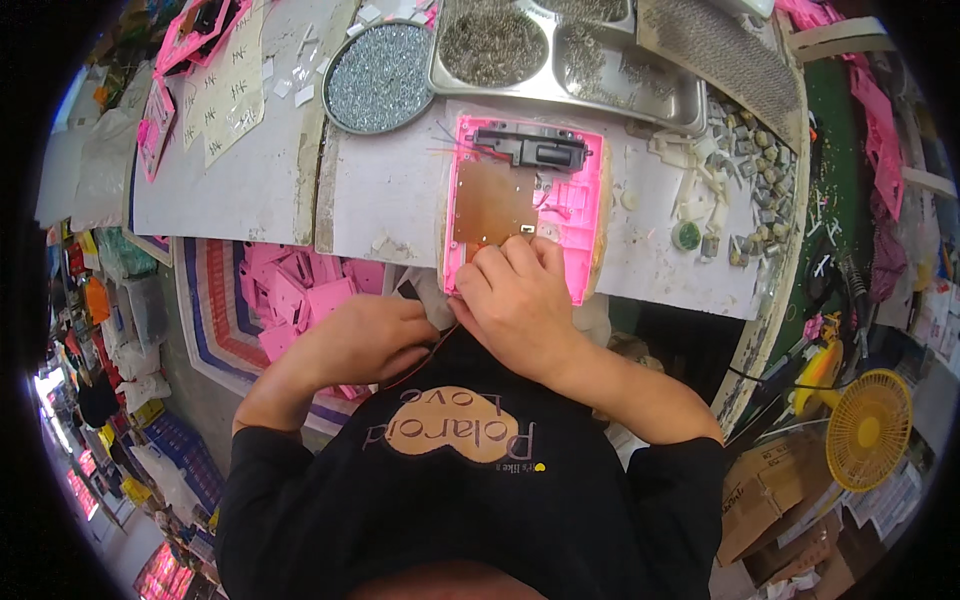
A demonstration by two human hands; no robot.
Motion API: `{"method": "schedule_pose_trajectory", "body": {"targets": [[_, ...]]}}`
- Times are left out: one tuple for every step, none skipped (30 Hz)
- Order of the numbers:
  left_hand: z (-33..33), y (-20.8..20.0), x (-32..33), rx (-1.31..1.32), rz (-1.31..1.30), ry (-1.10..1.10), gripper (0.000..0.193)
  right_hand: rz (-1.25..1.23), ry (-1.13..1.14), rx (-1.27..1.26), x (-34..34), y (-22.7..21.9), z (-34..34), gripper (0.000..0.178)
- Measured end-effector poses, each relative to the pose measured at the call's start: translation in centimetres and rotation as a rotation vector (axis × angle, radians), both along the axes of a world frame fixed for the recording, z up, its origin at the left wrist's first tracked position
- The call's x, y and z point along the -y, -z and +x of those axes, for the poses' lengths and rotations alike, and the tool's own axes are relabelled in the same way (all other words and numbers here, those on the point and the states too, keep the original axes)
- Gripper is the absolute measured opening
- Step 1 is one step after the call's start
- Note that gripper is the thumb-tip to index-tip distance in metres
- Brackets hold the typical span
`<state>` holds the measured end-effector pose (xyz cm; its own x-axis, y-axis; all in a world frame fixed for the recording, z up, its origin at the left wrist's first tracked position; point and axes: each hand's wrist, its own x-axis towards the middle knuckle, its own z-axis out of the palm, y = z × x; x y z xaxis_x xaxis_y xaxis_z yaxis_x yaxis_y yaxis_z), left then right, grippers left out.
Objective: Assemble and solder components into a pink electronic housing, then secure with screws.
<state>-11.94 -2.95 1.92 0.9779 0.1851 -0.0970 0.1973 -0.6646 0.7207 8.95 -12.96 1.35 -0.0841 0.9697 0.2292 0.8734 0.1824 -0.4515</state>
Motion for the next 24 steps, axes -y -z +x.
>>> {"method": "schedule_pose_trajectory", "body": {"targets": [[0.7, -0.8, -0.8, 0.050, -0.027, -0.066, 0.023, 0.005, 0.003, 0.017, 0.0, 0.0, 0.0, 0.029], [1.5, -1.4, -1.6, 0.108, -0.042, -0.134, 0.023, -0.015, -0.007, 0.002, 0.0, -0.2, -0.1, 0.029], [2.6, -0.7, -1.9, 0.272, 0.058, -0.211, 0.022, -0.030, -0.010, 0.003, -0.1, -0.5, -0.1, 0.029], [2.9, 0.4, -1.8, 0.298, 0.062, -0.184, 0.022, -0.044, -0.011, 0.004, 0.0, -0.9, 0.0, 0.029], [2.9, 2.0, -1.8, 0.326, 0.066, -0.155, 0.022, -0.074, -0.041, 0.017, 0.1, -0.8, 0.4, 0.031], [2.8, 2.8, -1.9, 0.346, 0.068, -0.128, 0.023, -0.071, -0.086, 0.003, -0.1, -1.7, 1.3, 0.034], [3.0, 2.9, -2.1, 0.383, 0.068, -0.098, 0.023, -0.054, -0.131, -0.053, -0.5, -2.2, 2.9, 0.033], [3.0, 2.9, -2.3, 0.382, 0.067, -0.082, 0.022, -0.039, -0.182, -0.115, -0.7, -2.9, 5.0, 0.031], [2.9, 3.1, -2.4, 0.377, 0.064, -0.070, 0.022, -0.030, -0.132, -0.145, -1.2, -3.7, 7.6, 0.025], [2.8, 3.1, -2.4, 0.369, 0.065, -0.065, 0.021, -0.019, -0.091, -0.178, -2.4, -4.6, 10.6, 0.019], [2.7, 2.9, -2.5, 0.358, 0.067, -0.065, 0.020, 0.003, 0.024, -0.186, -4.0, -5.6, 13.6, 0.015], [2.9, 2.7, -2.6, 0.355, 0.059, -0.056, 0.019, 0.019, 0.151, -0.189, -5.9, -6.8, 16.8, 0.011], [3.2, 2.6, -2.7, 0.349, 0.049, -0.043, 0.018, 0.071, 0.272, -0.235, -8.2, -7.2, 20.5, 0.013], [3.5, 2.6, -2.9, 0.360, 0.039, -0.029, 0.018, 0.141, 0.389, -0.206, -10.4, -7.6, 24.3, 0.014], [3.4, 2.6, -3.0, 0.357, 0.040, -0.034, 0.019, 0.205, 0.476, -0.170, -13.5, -7.9, 27.2, 0.017], [3.7, 2.7, -3.2, 0.363, 0.034, -0.029, 0.019, 0.275, 0.488, -0.043, -16.1, -8.3, 29.8, 0.016], [4.0, 2.6, -3.3, 0.363, 0.031, -0.025, 0.017, 0.347, 0.499, 0.081, -18.6, -8.6, 32.4, 0.016], [4.1, 2.6, -3.4, 0.359, 0.021, -0.021, 0.017, 0.452, 0.446, 0.200, -21.3, -8.3, 34.7, 0.015], [4.2, 2.4, -3.4, 0.356, 0.018, -0.024, 0.017, 0.576, 0.405, 0.337, -23.9, -7.8, 36.5, 0.015], [3.9, 2.3, -3.3, 0.350, 0.025, -0.042, 0.017, 0.637, 0.408, 0.423, -26.9, -7.9, 36.8, 0.019], [3.5, 2.5, -3.2, 0.340, 0.034, -0.061, 0.016, 0.675, 0.409, 0.254, -29.6, -7.5, 36.3, 0.019], [3.5, 2.5, -3.1, 0.340, 0.029, -0.068, 0.015, 0.709, 0.437, 0.295, -32.1, -6.3, 38.3, 0.018], [4.1, 2.6, -3.2, 0.350, 0.009, -0.046, 0.015, 0.736, 0.489, 0.356, -33.2, -5.5, 41.6, 0.019], [3.9, 2.5, -3.0, 0.338, 0.002, -0.062, 0.015, 0.740, 0.489, 0.503, -34.1, -5.6, 41.4, 0.018]]}}
